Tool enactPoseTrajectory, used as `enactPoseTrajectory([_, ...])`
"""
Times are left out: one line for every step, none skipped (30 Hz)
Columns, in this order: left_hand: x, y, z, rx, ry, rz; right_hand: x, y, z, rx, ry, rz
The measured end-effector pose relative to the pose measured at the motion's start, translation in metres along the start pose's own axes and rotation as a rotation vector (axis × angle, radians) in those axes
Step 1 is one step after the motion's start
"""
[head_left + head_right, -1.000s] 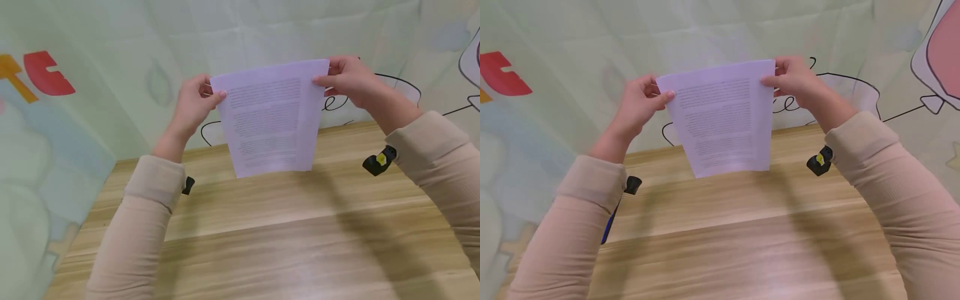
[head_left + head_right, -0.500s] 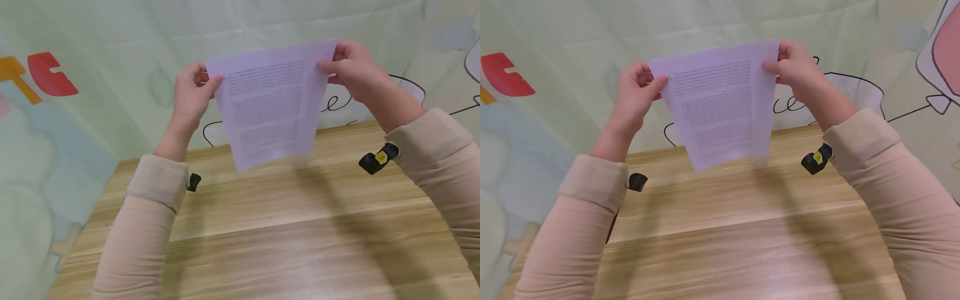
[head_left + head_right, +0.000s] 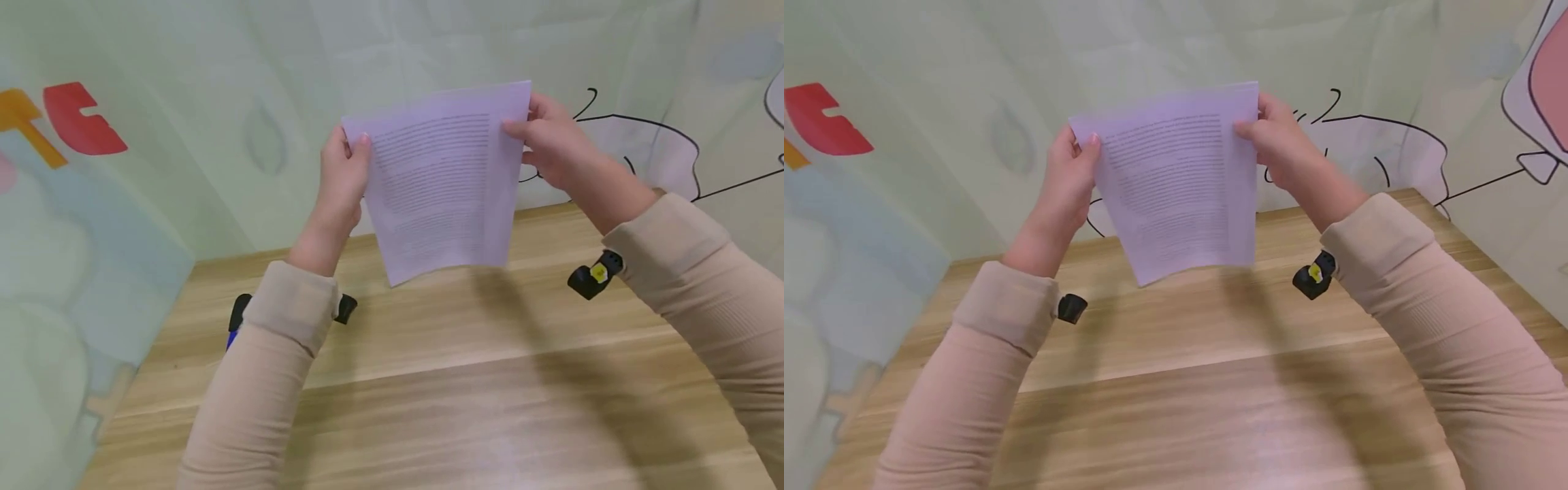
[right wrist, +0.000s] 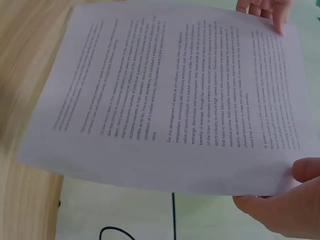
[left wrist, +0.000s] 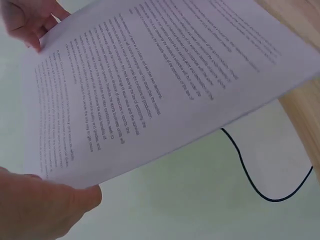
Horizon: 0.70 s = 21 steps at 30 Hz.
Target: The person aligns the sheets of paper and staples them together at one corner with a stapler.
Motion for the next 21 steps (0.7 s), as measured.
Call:
enactPoseTrajectory([-0.001, 0.003, 0.001, -0.015, 0.010, -0.013, 0.002, -0.003, 0.000, 0.007, 0.010, 0.010])
enactPoseTrajectory([-0.001, 0.006, 0.002, -0.031, 0.015, -0.022, 0.004, -0.005, 0.001, 0.006, 0.026, 0.004])
enactPoseTrajectory([-0.002, 0.007, 0.002, -0.034, 0.016, -0.025, 0.006, -0.007, 0.001, 0.003, 0.038, -0.012])
enactPoseTrajectory([-0.002, 0.008, 0.002, -0.037, 0.011, -0.031, 0.008, -0.008, 0.001, -0.003, 0.046, -0.042])
enactPoseTrajectory([-0.002, 0.008, 0.001, -0.034, 0.005, -0.026, 0.009, -0.009, 0.001, -0.013, 0.050, -0.081])
enactPoseTrajectory([-0.002, 0.007, 0.001, -0.024, 0.004, -0.032, 0.010, -0.008, 0.000, -0.024, 0.050, -0.124])
enactPoseTrajectory([-0.001, 0.005, 0.000, -0.017, 0.004, -0.029, 0.011, -0.007, 0.000, -0.034, 0.046, -0.169])
enactPoseTrajectory([0.000, 0.003, 0.000, -0.009, 0.001, -0.025, 0.011, -0.005, 0.000, -0.044, 0.040, -0.193])
enactPoseTrajectory([0.001, 0.002, -0.001, -0.006, -0.004, -0.021, 0.011, -0.004, -0.001, -0.046, 0.029, -0.206])
enactPoseTrajectory([0.002, 0.000, -0.002, -0.004, -0.008, -0.023, 0.010, -0.003, -0.001, -0.047, 0.019, -0.209])
enactPoseTrajectory([0.002, -0.001, -0.003, -0.001, -0.011, -0.021, 0.010, -0.002, -0.002, -0.048, 0.013, -0.203])
enactPoseTrajectory([0.003, -0.001, -0.003, -0.001, -0.011, -0.031, 0.009, -0.002, -0.002, -0.046, 0.012, -0.192])
enactPoseTrajectory([0.004, -0.001, -0.004, -0.005, -0.009, -0.033, 0.008, -0.002, -0.002, -0.040, 0.012, -0.193])
enactPoseTrajectory([0.004, 0.001, -0.004, -0.013, -0.009, -0.045, 0.008, -0.003, -0.002, -0.034, 0.013, -0.187])
enactPoseTrajectory([0.004, 0.003, -0.003, -0.017, -0.003, -0.060, 0.008, -0.005, -0.002, -0.026, 0.016, -0.182])
enactPoseTrajectory([0.003, 0.006, -0.003, -0.018, 0.006, -0.081, 0.008, -0.008, -0.002, -0.014, 0.017, -0.179])
enactPoseTrajectory([0.003, 0.009, -0.002, -0.022, 0.019, -0.100, 0.008, -0.010, -0.002, 0.001, 0.015, -0.180])
enactPoseTrajectory([0.004, 0.012, -0.001, -0.027, 0.032, -0.116, 0.008, -0.013, -0.002, 0.015, 0.014, -0.177])
enactPoseTrajectory([0.004, 0.015, -0.001, -0.030, 0.044, -0.127, 0.009, -0.014, -0.002, 0.026, 0.013, -0.176])
enactPoseTrajectory([0.004, 0.016, 0.000, -0.025, 0.054, -0.127, 0.009, -0.016, -0.001, 0.028, 0.013, -0.167])
enactPoseTrajectory([0.005, 0.016, 0.000, -0.013, 0.057, -0.118, 0.010, -0.016, -0.001, 0.028, 0.011, -0.175])
Point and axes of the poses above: each hand's wrist, its own z-axis towards the middle knuckle, its own x-axis out of the back of the hand, y = z × x, the point moved 3 cm from there along z, towards the middle knuckle, and after that the axes turned 9 degrees about -z, right-handed, at the moved point
